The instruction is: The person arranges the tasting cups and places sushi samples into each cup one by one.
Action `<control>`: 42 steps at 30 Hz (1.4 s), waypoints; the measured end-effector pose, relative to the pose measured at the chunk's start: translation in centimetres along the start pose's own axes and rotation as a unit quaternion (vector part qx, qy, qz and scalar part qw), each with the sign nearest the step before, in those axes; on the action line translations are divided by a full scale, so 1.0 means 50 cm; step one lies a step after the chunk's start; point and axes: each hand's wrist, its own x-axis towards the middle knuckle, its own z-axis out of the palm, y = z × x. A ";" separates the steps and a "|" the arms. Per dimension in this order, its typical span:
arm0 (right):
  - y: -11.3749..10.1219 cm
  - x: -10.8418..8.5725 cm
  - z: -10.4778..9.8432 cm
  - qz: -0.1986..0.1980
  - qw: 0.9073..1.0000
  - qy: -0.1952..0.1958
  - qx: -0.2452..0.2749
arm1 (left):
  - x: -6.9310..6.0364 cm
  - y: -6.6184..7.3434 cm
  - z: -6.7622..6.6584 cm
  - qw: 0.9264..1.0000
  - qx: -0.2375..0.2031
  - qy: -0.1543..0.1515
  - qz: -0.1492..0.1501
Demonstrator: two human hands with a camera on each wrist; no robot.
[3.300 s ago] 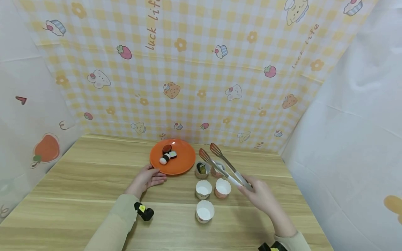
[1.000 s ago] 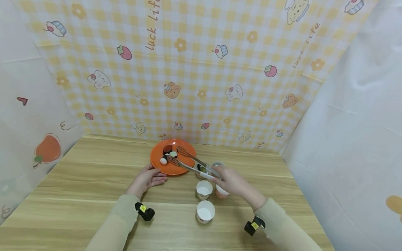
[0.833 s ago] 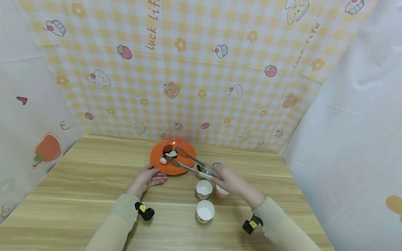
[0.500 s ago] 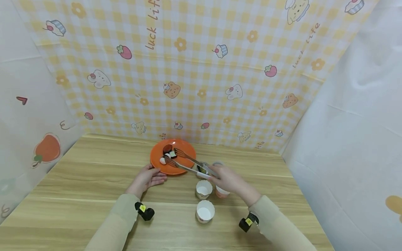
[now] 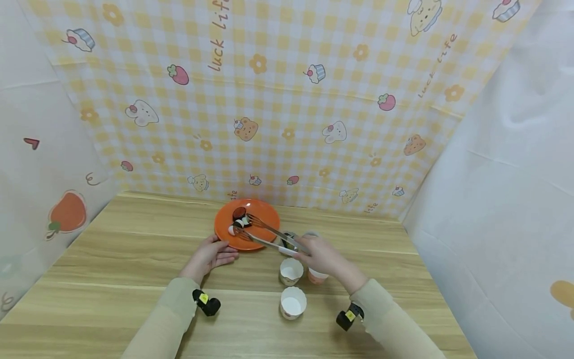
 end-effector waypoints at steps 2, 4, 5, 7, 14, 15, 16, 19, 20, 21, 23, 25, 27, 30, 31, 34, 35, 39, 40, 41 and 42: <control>0.000 0.002 0.002 0.001 1.000 -0.001 0.001 | 0.001 0.000 0.000 1.000 0.002 0.002 -0.001; 0.001 0.004 0.004 0.003 1.000 -0.004 0.007 | 0.000 0.000 0.000 1.000 0.003 0.004 -0.002; 0.001 0.005 0.005 0.004 1.000 -0.006 0.010 | 0.000 0.000 0.000 1.000 0.003 0.006 -0.002; 0.001 0.008 0.006 0.005 1.000 -0.011 0.017 | 0.000 -0.001 0.000 1.000 0.003 0.005 -0.001; 0.003 0.016 0.010 0.004 1.000 -0.019 0.019 | 0.002 -0.001 0.000 1.000 0.002 0.002 0.003; 0.002 0.017 0.011 0.004 1.000 -0.020 0.018 | 0.002 -0.001 0.000 1.000 0.001 0.002 0.003; 0.002 0.017 0.011 0.005 1.000 -0.020 0.016 | 0.001 -0.001 0.000 1.000 0.001 0.001 0.003; 0.000 0.019 0.012 0.008 1.000 -0.022 0.016 | 0.000 0.001 0.001 1.000 0.001 0.001 0.005; -0.001 0.020 0.012 0.009 1.000 -0.021 0.016 | 0.000 0.001 0.001 1.000 0.002 -0.001 0.005; -0.003 0.020 0.012 0.010 1.000 -0.022 0.014 | -0.001 0.001 0.001 1.000 0.002 -0.002 0.005; -0.005 0.021 0.012 0.011 1.000 -0.022 0.014 | -0.002 0.001 0.001 1.000 0.003 -0.002 0.005; -0.008 0.022 0.011 0.011 1.000 -0.023 0.014 | -0.002 0.001 0.001 1.000 0.003 -0.003 0.004; -0.010 0.023 0.012 0.012 1.000 -0.024 0.016 | -0.002 0.002 0.001 1.000 0.003 -0.002 0.003; -0.012 0.026 0.013 0.018 0.999 -0.028 0.020 | -0.001 0.001 0.000 1.000 0.004 -0.001 0.003; -0.013 0.027 0.014 0.020 0.999 -0.030 0.021 | -0.001 0.001 0.000 1.000 0.005 0.000 0.002; -0.014 0.031 0.016 0.024 0.999 -0.032 0.022 | -0.002 0.001 0.000 1.000 0.006 0.000 0.002; -0.016 0.032 0.016 0.024 0.999 -0.033 0.022 | -0.002 0.001 0.000 1.000 0.006 0.000 0.001; -0.020 0.037 0.017 0.022 0.999 -0.034 0.024 | -0.002 0.001 0.000 1.000 0.003 0.002 -0.001; -0.021 0.038 0.017 0.021 0.999 -0.034 0.024 | -0.002 0.001 0.000 1.000 0.002 0.002 -0.001; -0.022 0.039 0.017 0.022 0.999 -0.034 0.026 | -0.001 0.000 0.000 1.000 0.002 0.001 0.000; -0.023 0.039 0.018 0.022 0.999 -0.035 0.026 | -0.001 0.001 0.000 1.000 0.001 0.001 0.001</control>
